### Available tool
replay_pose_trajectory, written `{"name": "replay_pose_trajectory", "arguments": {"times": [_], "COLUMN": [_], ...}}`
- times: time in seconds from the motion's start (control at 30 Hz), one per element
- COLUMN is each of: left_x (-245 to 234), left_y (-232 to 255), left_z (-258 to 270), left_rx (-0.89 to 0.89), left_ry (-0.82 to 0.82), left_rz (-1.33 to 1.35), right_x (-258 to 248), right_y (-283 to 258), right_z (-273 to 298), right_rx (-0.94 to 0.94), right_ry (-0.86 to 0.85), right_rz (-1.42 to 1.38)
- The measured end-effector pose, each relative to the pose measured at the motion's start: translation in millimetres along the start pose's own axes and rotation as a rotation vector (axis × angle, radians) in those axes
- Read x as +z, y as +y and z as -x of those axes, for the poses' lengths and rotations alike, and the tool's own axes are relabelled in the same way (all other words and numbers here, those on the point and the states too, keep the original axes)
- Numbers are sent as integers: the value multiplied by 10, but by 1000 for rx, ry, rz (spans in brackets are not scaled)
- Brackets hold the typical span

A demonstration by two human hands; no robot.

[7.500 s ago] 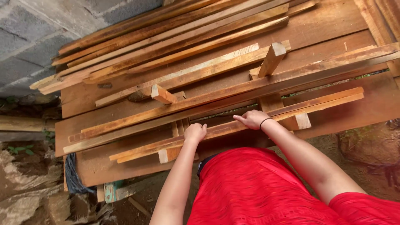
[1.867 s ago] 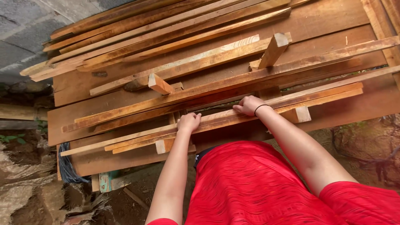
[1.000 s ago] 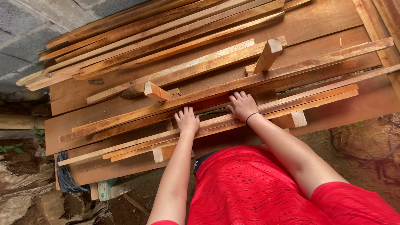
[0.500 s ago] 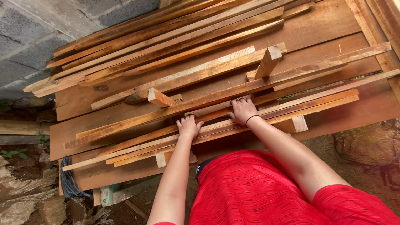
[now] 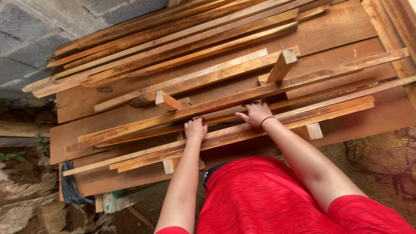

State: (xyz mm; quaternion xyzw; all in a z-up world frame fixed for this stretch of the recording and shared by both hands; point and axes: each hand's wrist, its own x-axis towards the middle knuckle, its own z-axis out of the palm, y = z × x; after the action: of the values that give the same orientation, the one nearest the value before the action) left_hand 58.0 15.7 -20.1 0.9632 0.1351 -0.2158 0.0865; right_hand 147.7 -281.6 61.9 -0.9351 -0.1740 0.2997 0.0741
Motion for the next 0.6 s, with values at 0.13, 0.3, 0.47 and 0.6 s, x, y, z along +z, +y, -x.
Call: {"name": "replay_pose_trajectory", "arguments": {"times": [0.13, 0.3, 0.47, 0.6], "left_x": [-442, -29, -29, -151], "left_y": [294, 139, 89, 128], "left_z": [459, 412, 240, 243], "left_rx": [17, -10, -13, 2], "left_ry": [-84, -117, -251, -242], "left_rz": [63, 69, 90, 142], "right_x": [48, 93, 317, 217], "right_y": [68, 116, 166, 139], "right_z": [46, 102, -84, 17], "right_rx": [20, 19, 28, 24], "right_ry": [-140, -271, -229, -91], "right_rz": [31, 27, 45, 25]}}
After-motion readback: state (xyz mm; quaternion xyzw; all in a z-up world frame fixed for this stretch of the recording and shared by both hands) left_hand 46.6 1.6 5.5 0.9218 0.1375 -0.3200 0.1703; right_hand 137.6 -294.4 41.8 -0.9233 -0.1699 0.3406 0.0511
